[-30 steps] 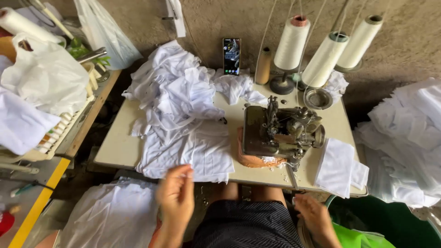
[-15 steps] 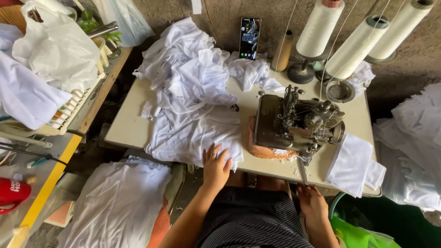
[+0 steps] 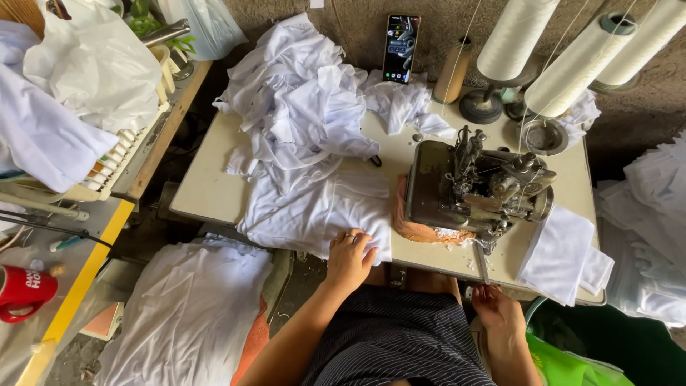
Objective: The person is picking up, unfolding, and arranging white fabric pieces on a table next to a sewing machine.
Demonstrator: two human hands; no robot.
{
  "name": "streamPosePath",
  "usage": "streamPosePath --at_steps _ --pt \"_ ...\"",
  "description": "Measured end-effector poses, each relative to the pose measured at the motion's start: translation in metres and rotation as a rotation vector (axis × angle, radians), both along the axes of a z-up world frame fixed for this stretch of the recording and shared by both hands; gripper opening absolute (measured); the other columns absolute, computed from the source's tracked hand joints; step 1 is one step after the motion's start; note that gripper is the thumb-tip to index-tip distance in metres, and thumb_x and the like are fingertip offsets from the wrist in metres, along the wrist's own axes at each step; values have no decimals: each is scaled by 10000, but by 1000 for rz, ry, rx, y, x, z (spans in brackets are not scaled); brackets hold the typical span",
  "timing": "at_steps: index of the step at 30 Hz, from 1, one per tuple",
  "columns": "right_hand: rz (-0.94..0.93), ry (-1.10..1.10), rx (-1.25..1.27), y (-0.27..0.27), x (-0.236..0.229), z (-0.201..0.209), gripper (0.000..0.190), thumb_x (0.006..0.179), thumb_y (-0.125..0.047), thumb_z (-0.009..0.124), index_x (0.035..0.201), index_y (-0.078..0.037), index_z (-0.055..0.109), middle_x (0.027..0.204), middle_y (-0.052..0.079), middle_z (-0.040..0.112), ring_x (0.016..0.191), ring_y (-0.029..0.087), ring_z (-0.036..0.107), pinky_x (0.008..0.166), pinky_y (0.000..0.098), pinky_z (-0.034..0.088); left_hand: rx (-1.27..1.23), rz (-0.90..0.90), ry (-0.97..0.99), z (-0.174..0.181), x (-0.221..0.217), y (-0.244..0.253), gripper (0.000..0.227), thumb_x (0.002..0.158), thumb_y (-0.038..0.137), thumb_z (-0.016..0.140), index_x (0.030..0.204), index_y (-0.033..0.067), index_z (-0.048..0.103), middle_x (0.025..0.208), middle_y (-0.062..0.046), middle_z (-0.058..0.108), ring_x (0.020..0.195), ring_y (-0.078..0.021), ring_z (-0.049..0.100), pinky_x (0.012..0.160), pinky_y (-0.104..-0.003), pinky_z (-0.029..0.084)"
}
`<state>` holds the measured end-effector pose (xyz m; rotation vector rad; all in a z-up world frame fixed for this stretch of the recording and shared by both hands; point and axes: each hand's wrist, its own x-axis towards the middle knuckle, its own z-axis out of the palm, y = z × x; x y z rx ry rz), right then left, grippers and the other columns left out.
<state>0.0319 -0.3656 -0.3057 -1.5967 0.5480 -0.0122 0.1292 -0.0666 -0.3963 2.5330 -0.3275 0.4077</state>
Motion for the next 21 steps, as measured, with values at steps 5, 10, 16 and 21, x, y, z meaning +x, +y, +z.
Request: streamPosePath --at_steps 5,10,16,21 --pt "-570 103 958 -109 53 -254 313 973 63 446 1182 -102 611 1053 86 629 930 217 616 848 331 574 -204 34 -77 19 26 25 152 880 122 743 1012 79 680 942 -86 745 835 -275 696 881 -439 489" --pt "-360 191 787 -89 30 -214 354 972 -55 506 1299 -127 621 1191 23 695 1048 202 650 875 325 537 -151 139 -249 6 76 52 194 847 -1 719 1026 55 669 992 -108 693 968 -317 647 898 -460 499" --pt "-44 278 475 -11 0 -97 278 940 13 619 1203 71 687 1234 219 723 1010 355 672 792 422 498 44 -66 -144 -14 137 25 443 780 97 817 1207 100 695 1270 -109 637 1215 -341 580 973 -499 453" --pt "542 276 -204 31 3 -14 303 873 -155 738 1150 -62 820 1042 51 861 926 118 771 888 250 591 23 22 -147 -5 159 10 99 866 228 712 857 228 811 1068 -12 746 1055 -353 630 850 -518 414"
